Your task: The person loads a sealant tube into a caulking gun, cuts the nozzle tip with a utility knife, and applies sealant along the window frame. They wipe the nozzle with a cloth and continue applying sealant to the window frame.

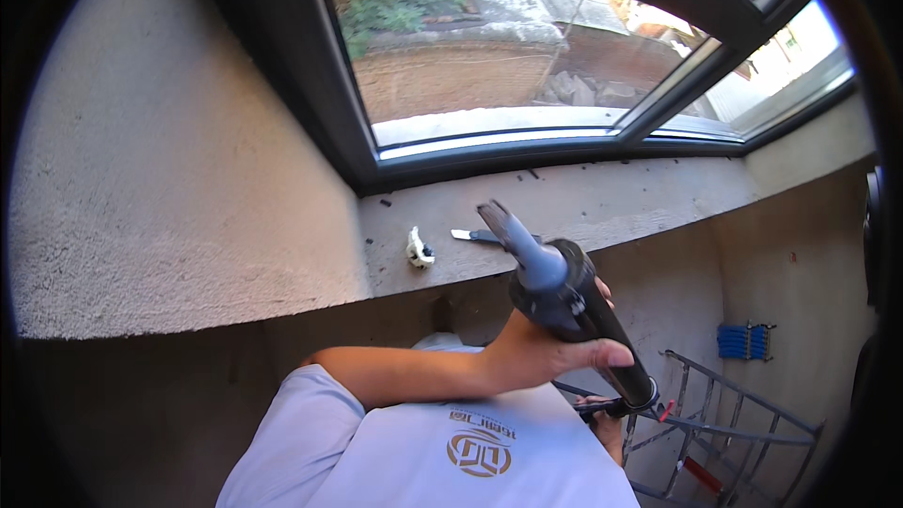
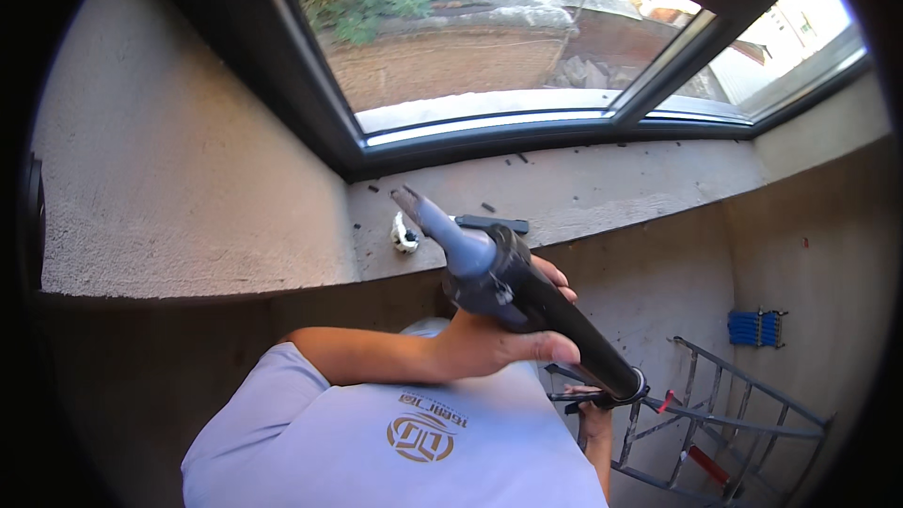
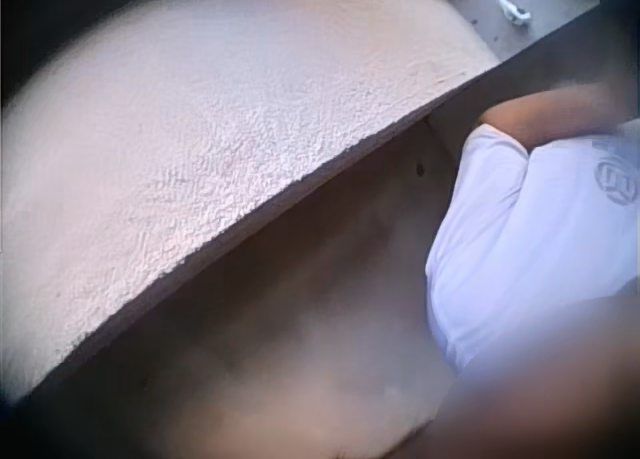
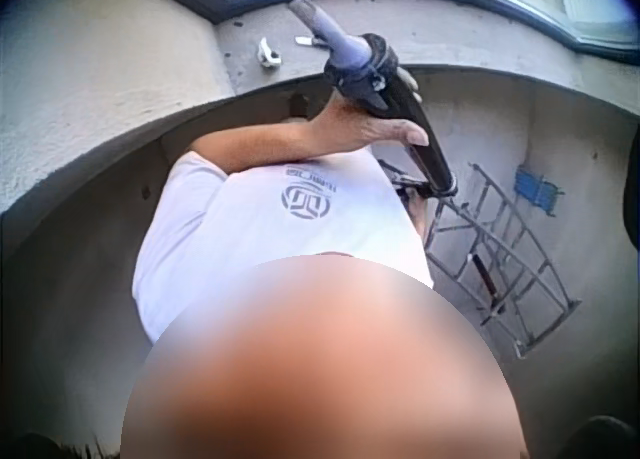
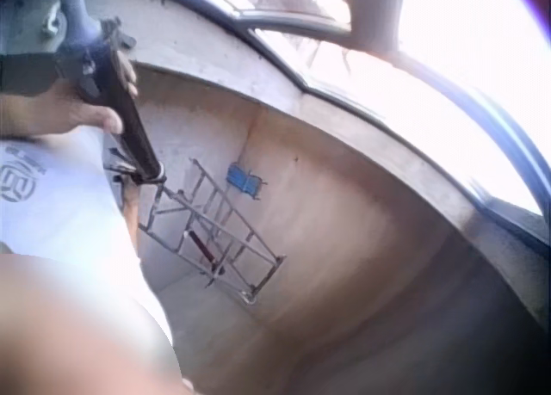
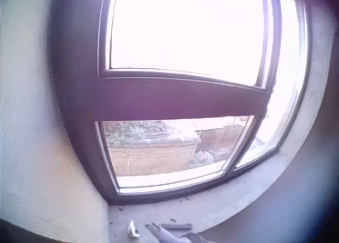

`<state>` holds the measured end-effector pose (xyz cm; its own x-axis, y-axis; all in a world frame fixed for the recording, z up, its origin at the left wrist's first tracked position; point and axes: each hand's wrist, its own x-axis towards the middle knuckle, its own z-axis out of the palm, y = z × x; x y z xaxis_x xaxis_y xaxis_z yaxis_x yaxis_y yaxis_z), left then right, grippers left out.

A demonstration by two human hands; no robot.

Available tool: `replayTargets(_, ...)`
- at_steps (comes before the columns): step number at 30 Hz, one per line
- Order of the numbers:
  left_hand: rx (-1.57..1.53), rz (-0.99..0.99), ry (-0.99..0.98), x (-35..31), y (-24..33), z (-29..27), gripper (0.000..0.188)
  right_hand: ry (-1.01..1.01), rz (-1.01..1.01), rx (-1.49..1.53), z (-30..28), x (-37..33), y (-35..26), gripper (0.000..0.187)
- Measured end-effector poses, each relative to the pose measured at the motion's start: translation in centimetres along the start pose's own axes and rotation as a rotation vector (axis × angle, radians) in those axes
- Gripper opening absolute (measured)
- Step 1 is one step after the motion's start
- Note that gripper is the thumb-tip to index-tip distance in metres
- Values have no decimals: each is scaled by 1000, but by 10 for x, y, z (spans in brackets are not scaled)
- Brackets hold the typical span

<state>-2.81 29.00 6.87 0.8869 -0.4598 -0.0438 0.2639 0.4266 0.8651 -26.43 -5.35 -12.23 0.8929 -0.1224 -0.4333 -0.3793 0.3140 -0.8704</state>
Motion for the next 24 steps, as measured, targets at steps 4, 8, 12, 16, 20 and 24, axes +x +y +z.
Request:
replayTargets(4, 72, 63, -162, -4, 4, 35, 77, 49, -71, 66, -1, -22, 30, 47)
replayTargets(8, 51, 59, -263, -18, 0, 71, 78, 112, -72, 141, -17, -46, 48, 47)
replayTargets(12, 157, 73, -313, -25, -15, 108, 76, 176, -98, 203, -42, -86, 67, 46)
replayTargets(16, 125, -29, -415, -38, -34, 138, 78, 253, -140, 261, -61, -137, 91, 46)
replayTargets(20, 57, -211, -522, -60, -51, 172, 76, 312, -176, 330, -66, -185, 116, 46)
replayTargets(24, 134, -221, -618, -82, -61, 204, 77, 351, -207, 380, -72, -218, 138, 45)
